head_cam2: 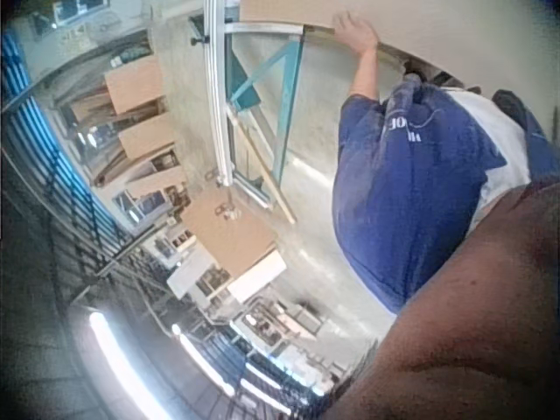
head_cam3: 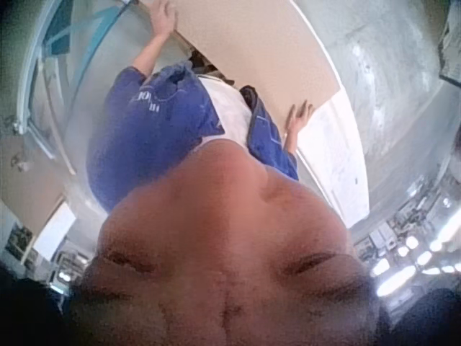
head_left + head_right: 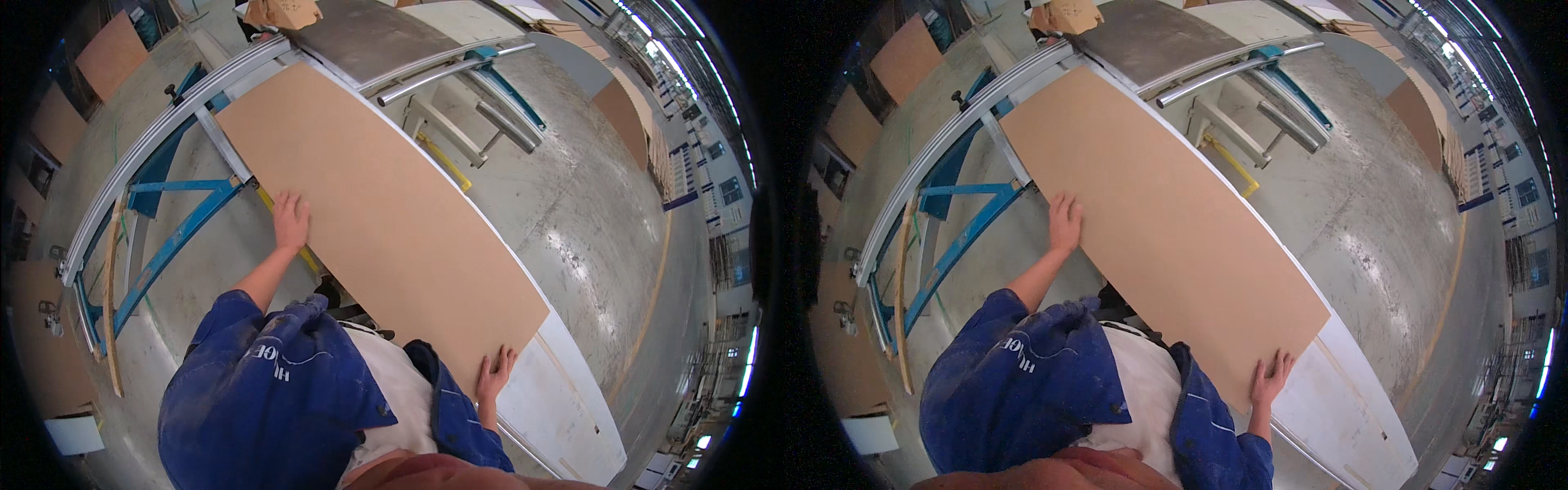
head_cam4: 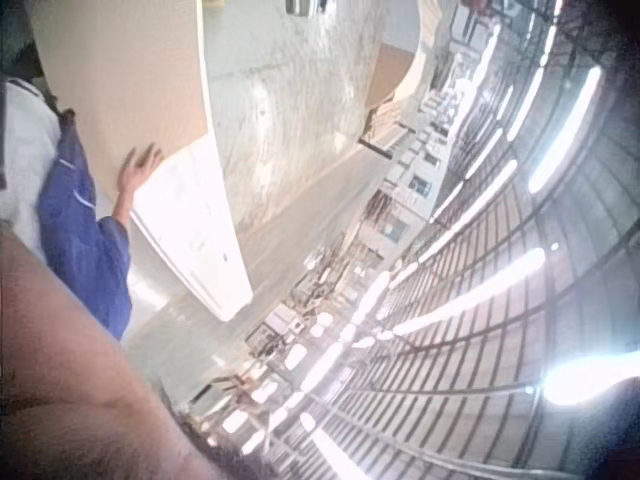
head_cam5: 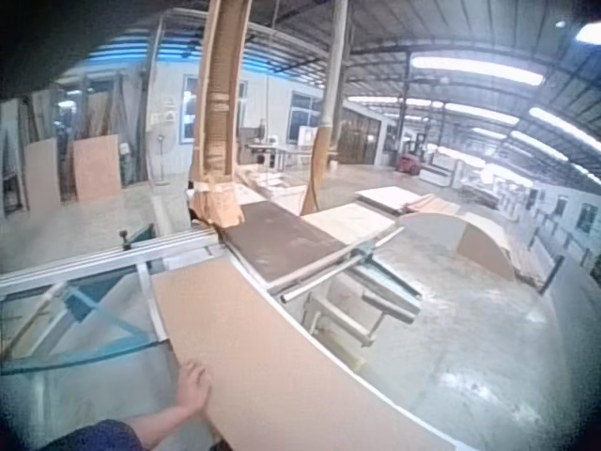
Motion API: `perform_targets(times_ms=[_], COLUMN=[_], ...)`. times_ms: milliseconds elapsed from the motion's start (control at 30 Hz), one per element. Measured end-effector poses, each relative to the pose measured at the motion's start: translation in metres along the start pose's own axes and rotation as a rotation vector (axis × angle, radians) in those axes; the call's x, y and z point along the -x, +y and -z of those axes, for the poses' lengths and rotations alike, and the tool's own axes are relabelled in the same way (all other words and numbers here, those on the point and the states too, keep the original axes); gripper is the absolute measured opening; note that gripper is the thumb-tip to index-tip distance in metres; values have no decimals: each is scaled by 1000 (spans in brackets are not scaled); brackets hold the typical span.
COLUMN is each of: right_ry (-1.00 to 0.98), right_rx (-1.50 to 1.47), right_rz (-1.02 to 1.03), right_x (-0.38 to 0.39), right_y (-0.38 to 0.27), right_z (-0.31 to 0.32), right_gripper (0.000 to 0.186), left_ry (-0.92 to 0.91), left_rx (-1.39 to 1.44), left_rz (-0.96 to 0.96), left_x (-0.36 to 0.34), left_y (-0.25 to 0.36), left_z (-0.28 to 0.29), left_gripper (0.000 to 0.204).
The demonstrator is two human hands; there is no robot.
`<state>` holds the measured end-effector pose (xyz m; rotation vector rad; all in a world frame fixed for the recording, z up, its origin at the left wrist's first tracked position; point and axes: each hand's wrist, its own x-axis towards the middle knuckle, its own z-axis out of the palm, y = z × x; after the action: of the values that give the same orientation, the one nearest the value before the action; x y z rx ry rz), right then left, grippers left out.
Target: The person positions and slides large wooden panels through a table saw in an industrial woodworking setting.
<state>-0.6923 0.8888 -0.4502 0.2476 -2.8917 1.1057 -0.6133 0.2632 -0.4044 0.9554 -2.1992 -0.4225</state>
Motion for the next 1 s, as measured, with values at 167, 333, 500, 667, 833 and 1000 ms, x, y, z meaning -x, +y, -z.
perform_targets(times_ms=[167,333,500,667,833,1000], right_ry=[44,58,67,94,86,72], right_rx=[-10,-17,-52,-47,-35,-8], right_rz=[-82,-70,-44,-63,-56,-53], right_x=[8,-13,-52,-87,-98,-99], right_y=[7,-9,-30,-43,-50,-54], right_z=[17,13,-7,-20,-19,-21], right_gripper=[57,58,57,54,52,52], left_ry=[16,1,-17,8,-17,9], left_rx=[-33,-34,-48,-63,-10,-29], left_rz=[-6,-32,-29,-54,-19,-51], left_x=[0,-33,-90,-127,-131,-131], left_y=[26,35,35,41,46,45], left_z=[-18,-28,-57,-70,-73,-76], left_gripper=[44,48,50,49,47,46])
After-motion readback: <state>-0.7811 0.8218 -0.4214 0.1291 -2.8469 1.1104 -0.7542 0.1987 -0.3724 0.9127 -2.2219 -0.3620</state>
